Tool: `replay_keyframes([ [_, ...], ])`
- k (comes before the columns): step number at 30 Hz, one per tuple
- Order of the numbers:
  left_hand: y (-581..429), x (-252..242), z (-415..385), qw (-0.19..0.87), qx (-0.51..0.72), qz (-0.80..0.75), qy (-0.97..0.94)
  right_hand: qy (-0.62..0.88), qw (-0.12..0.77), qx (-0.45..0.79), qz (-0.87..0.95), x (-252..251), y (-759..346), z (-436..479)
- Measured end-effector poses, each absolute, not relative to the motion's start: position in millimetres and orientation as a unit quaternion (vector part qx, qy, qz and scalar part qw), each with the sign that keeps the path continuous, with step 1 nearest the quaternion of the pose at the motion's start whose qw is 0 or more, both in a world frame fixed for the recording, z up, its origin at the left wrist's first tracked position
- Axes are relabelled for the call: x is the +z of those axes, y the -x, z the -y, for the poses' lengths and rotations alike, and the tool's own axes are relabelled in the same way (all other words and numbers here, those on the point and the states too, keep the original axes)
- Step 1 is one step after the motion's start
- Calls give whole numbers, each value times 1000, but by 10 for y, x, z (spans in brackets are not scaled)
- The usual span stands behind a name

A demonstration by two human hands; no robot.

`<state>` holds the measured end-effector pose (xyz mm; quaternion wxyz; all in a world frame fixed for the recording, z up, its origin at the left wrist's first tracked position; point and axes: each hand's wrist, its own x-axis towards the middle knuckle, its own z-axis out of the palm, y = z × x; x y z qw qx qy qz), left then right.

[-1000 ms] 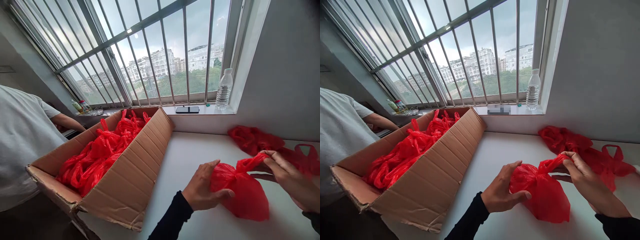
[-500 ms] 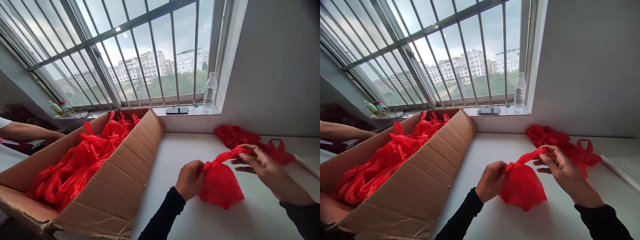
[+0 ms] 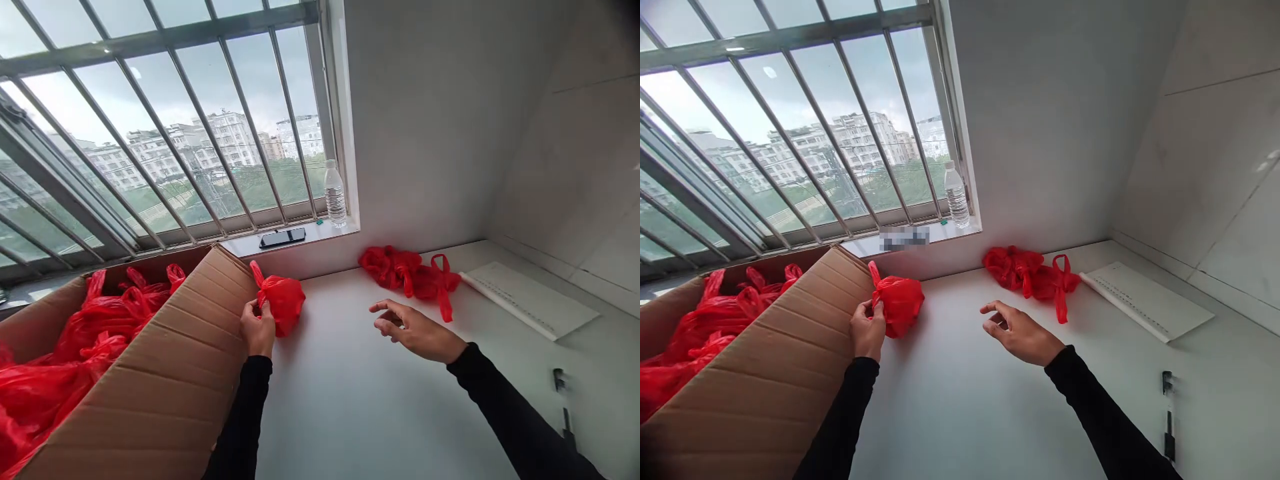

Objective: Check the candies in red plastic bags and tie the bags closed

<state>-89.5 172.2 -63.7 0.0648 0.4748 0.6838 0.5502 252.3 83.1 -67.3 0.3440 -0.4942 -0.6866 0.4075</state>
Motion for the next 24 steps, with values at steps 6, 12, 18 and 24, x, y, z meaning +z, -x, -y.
replay_keyframes([
  [6,770,-864,-1859,-6,567,-674,-473,579,378,346,634,-850,-2858,-1096],
  [12,294,-1148,-1507,-53,570,-620,-536,634,399,262,608,-952,-2881,-1503],
  [18,-113,-1383,-1036,28,539,-584,-606,664,357,222,618,-1027,-2636,-1911],
  [24,-185,-1444,-700,137,523,-586,-604,614,319,248,678,-1072,-2456,-1480],
])
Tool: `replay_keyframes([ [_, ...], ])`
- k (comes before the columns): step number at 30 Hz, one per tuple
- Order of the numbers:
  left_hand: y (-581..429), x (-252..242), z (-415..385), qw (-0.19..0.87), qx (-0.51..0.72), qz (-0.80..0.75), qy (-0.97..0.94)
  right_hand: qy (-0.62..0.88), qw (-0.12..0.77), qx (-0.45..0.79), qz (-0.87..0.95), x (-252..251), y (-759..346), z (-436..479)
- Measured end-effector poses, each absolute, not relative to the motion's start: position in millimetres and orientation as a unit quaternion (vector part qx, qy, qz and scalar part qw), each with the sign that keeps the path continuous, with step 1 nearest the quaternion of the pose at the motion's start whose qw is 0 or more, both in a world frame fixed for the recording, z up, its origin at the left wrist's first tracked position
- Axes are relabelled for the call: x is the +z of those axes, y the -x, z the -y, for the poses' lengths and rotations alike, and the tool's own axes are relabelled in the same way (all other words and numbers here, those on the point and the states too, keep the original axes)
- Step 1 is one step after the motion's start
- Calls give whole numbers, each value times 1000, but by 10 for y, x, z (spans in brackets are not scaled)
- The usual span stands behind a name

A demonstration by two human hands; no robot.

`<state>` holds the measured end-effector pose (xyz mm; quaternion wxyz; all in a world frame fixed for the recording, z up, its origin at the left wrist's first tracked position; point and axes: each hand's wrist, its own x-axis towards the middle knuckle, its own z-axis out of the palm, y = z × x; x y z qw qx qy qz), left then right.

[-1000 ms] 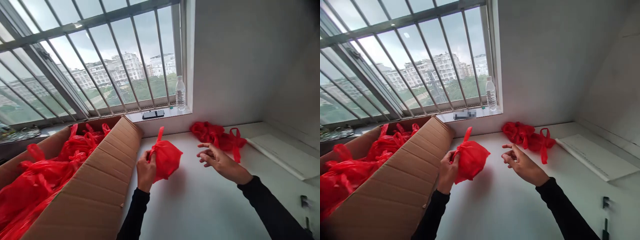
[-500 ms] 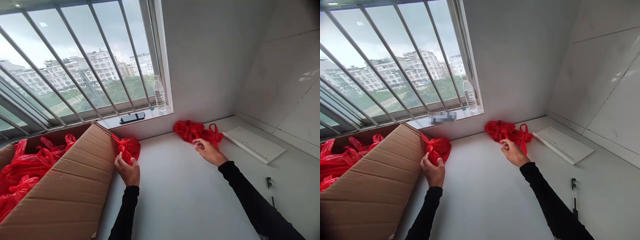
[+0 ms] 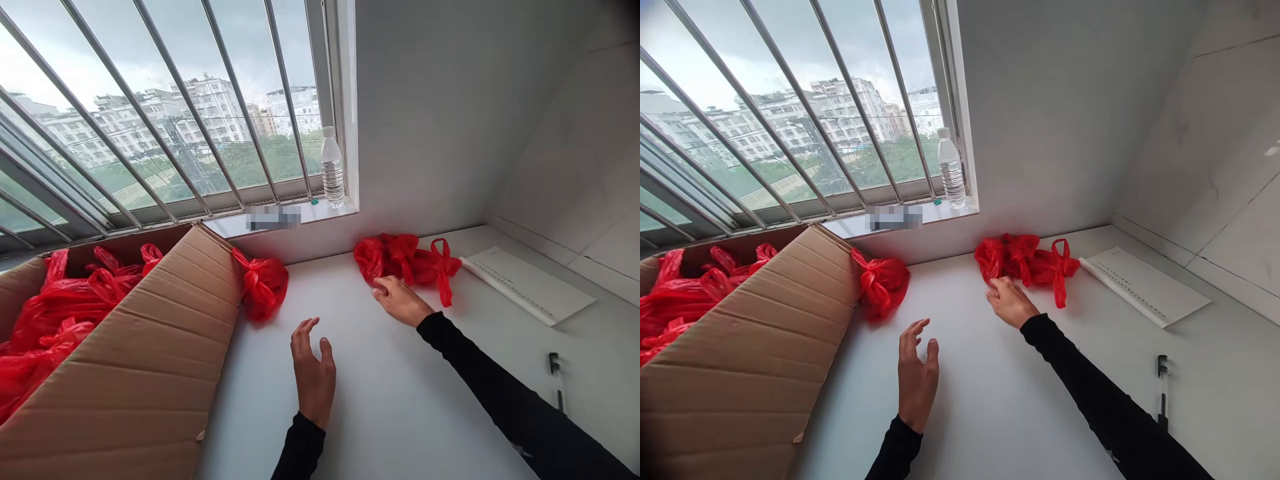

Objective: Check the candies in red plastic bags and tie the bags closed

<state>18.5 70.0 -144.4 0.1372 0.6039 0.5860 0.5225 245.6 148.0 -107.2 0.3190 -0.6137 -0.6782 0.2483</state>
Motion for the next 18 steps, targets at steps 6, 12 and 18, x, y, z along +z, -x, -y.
replay_keyframes([
  [6,-292,-1425,-370,256,491,-574,-603,498,302,326,745,-1069,-2057,-231],
  [12,-364,-1508,51,310,437,-556,-635,467,272,333,773,-953,-2195,446],
  [18,-347,-1446,282,340,411,-503,-680,499,277,163,804,-1169,-2370,296],
])
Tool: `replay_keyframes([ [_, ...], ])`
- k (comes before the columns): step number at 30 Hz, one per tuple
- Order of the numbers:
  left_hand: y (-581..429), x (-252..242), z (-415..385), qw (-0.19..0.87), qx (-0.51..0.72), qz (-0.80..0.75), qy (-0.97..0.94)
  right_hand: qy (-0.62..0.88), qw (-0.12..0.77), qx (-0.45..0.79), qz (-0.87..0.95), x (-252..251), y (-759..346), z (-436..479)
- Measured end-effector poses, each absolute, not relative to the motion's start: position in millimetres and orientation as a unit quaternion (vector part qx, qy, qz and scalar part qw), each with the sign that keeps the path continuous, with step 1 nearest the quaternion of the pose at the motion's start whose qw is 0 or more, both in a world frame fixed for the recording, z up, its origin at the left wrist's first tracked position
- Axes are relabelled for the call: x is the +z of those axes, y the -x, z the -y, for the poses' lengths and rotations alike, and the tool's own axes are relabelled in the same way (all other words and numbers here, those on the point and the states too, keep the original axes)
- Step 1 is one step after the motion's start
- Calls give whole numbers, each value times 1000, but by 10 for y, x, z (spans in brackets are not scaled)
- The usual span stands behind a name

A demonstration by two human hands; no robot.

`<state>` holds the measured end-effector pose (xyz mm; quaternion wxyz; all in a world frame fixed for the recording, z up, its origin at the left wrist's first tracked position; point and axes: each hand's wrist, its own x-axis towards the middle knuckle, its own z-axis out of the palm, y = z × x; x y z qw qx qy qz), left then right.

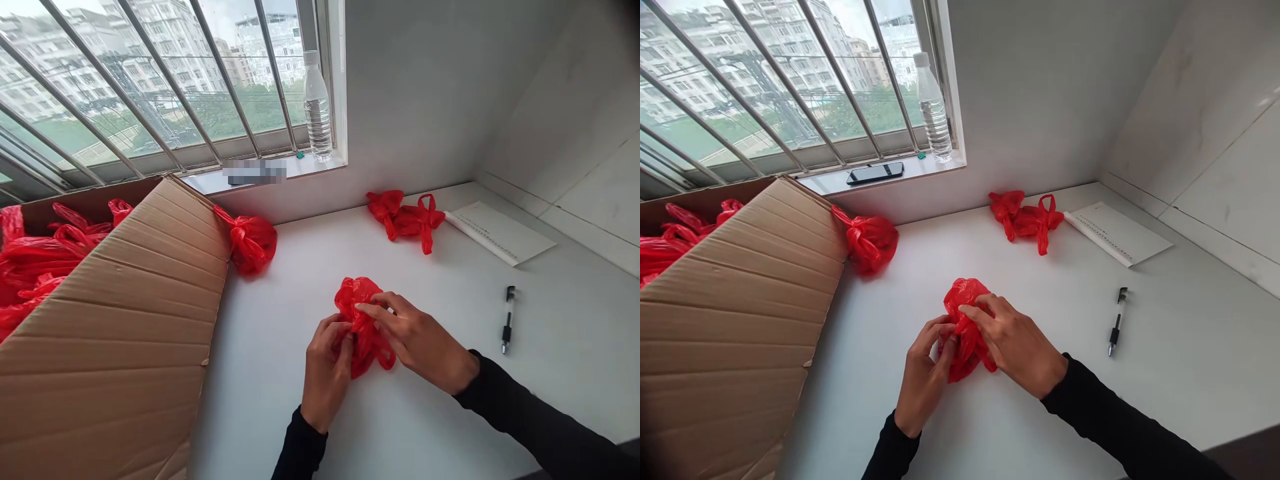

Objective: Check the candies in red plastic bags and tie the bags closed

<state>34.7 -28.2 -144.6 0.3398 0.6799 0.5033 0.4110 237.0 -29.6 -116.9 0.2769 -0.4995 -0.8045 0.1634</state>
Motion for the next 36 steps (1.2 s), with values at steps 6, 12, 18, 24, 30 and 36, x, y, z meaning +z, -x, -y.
replay_keyframes([
  [6,-398,-1398,447,296,383,-492,-724,525,269,161,791,-1269,-2380,328],
  [12,-363,-1423,435,293,388,-486,-726,538,271,166,781,-1232,-2427,358],
  [18,-98,-1332,477,287,432,-540,-663,615,300,198,702,-1173,-2624,422],
  [24,-167,-1341,527,264,438,-505,-695,578,323,164,731,-1152,-2597,522],
  [30,-265,-1355,481,218,454,-496,-707,544,329,209,743,-1084,-2507,471],
  [36,-41,-1277,513,257,489,-567,-611,635,383,315,593,-1063,-2668,559],
])
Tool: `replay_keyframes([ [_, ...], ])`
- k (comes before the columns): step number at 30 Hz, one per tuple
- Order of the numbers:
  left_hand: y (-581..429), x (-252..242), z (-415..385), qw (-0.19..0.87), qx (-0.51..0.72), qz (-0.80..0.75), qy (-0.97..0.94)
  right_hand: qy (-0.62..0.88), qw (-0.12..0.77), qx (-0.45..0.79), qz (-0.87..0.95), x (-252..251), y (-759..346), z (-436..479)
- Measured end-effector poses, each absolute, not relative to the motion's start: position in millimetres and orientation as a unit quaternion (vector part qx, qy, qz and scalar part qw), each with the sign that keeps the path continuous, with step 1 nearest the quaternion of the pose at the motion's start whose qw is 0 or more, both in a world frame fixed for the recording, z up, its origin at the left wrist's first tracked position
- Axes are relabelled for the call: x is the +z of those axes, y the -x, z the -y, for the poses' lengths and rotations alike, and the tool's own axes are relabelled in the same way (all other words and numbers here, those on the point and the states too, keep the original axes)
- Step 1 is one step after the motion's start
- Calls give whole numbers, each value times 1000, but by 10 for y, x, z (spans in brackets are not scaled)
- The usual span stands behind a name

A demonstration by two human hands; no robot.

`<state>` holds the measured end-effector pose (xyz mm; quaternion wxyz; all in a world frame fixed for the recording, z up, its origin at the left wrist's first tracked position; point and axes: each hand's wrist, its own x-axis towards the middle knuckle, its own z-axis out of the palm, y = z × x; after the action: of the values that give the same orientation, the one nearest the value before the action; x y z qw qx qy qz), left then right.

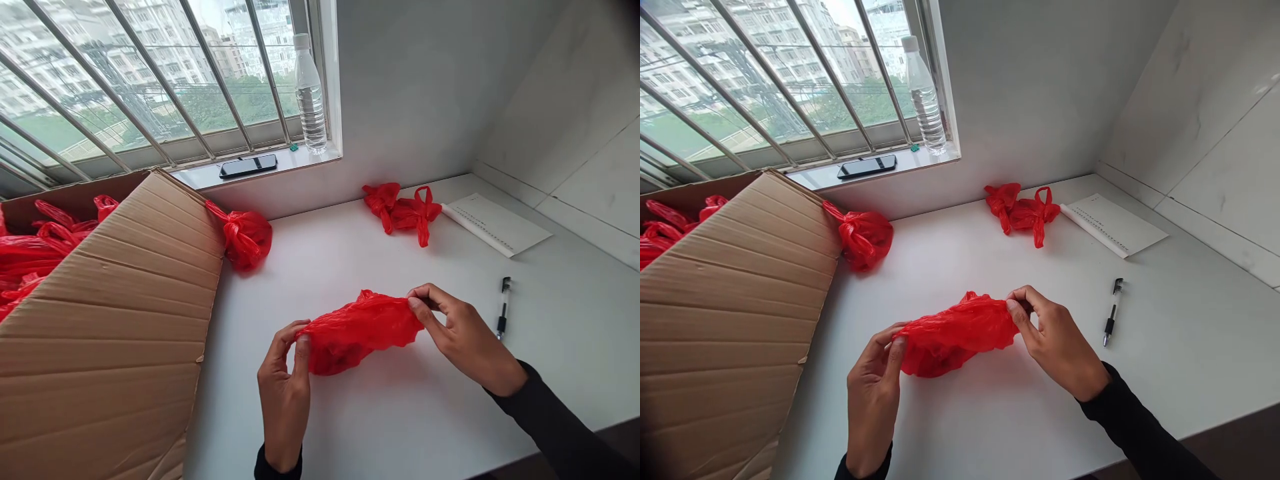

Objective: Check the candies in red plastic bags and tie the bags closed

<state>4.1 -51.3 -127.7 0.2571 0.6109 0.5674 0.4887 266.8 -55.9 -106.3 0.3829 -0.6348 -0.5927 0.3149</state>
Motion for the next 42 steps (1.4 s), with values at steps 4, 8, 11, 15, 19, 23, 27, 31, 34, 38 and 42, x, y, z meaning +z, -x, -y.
replay_keyframes([
  [4,-180,-1212,571,197,472,-548,-662,628,378,327,596,-1055,-2597,594],
  [8,-272,-1177,556,108,457,-500,-728,604,376,320,626,-1008,-2538,589],
  [11,-162,-1154,529,160,515,-547,-640,603,437,342,573,-960,-2594,616],
  [15,-4,-1106,536,213,580,-591,-519,595,481,410,497,-907,-2654,709],
  [19,-61,-1041,625,109,580,-574,-568,595,457,433,500,-882,-2609,786],
  [23,-238,-929,779,11,544,-548,-635,594,445,404,534,-844,-2562,818],
  [27,-367,-888,812,-5,469,-490,-734,575,442,400,560,-811,-2540,844],
  [31,-324,-970,690,-34,411,-485,-771,567,464,384,561,-812,-2538,883],
  [34,-241,-1000,645,-14,439,-515,-736,572,491,374,541,-798,-2552,913],
  [38,-247,-937,707,25,528,-553,-644,587,509,375,506,-766,-2576,933],
  [42,-385,-883,723,-32,517,-502,-692,579,499,389,514,-780,-2589,930],
])
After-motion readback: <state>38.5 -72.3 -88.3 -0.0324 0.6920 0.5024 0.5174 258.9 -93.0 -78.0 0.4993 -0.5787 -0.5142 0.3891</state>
